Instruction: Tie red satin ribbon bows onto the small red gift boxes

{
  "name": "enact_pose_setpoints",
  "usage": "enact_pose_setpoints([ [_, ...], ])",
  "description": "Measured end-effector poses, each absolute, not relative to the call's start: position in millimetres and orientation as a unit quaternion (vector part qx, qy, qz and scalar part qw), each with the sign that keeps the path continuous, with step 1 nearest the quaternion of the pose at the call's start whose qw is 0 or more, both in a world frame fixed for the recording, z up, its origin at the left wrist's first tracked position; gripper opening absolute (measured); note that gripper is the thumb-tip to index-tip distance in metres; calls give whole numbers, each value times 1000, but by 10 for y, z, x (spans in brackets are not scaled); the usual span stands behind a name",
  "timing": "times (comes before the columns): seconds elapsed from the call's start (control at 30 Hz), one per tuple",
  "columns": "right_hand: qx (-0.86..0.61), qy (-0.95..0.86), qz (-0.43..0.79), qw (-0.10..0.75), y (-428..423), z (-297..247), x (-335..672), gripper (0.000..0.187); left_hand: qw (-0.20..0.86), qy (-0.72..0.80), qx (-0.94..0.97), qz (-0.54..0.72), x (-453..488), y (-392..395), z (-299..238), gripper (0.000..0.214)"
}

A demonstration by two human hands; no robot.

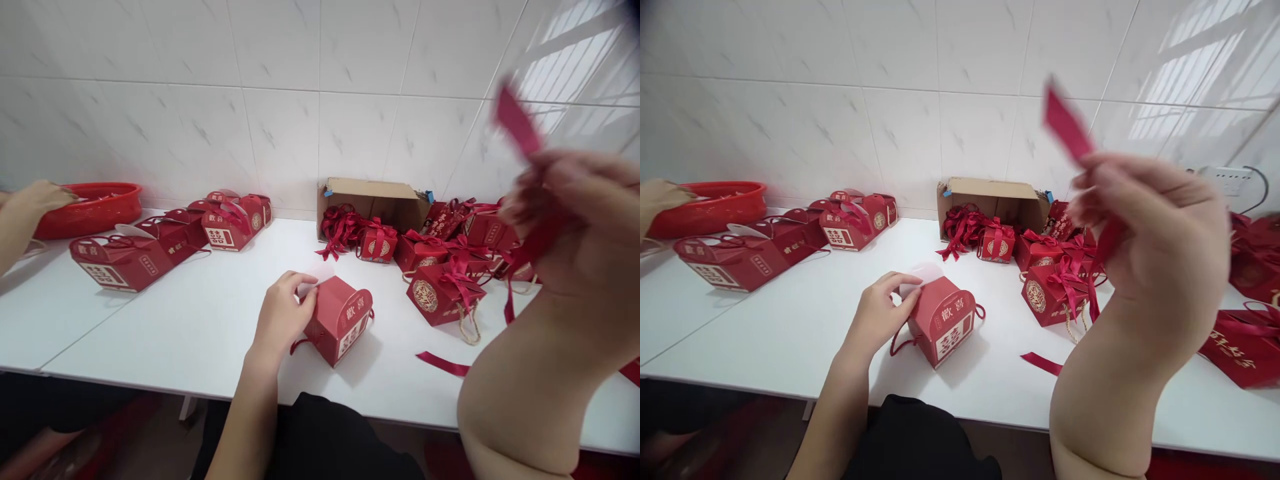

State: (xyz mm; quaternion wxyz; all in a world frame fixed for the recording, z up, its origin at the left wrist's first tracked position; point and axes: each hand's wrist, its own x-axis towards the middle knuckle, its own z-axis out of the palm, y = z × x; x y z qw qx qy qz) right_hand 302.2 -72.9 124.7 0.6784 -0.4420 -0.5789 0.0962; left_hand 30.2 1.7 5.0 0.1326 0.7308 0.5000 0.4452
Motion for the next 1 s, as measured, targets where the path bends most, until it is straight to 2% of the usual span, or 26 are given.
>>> enact_pose_setpoints([
  [0.07, -486, -642, 99, 585, -712, 1290, 2895, 14, 108, 555, 698, 440, 250, -10, 75, 12],
  [0.17, -516, -758, 174, 360, -569, 1317, 2821, 11, 76, 616, 655, 430, 175, -31, 93, 10],
  [0.23, -481, -799, 214, 292, -427, 1293, 2795, 12, 53, 637, 636, 431, 143, -21, 85, 9],
  [0.5, -405, -827, 352, 164, -90, 1191, 2724, 21, -48, 561, 652, 508, 259, -52, 116, 27],
  [0.67, -380, -818, 406, 146, -113, 1222, 2718, 27, -33, 518, 706, 483, 319, -115, 162, 25],
  [1.0, -328, -828, 435, 133, -12, 1144, 2615, 28, -28, 478, 767, 427, 312, -130, 162, 25],
])
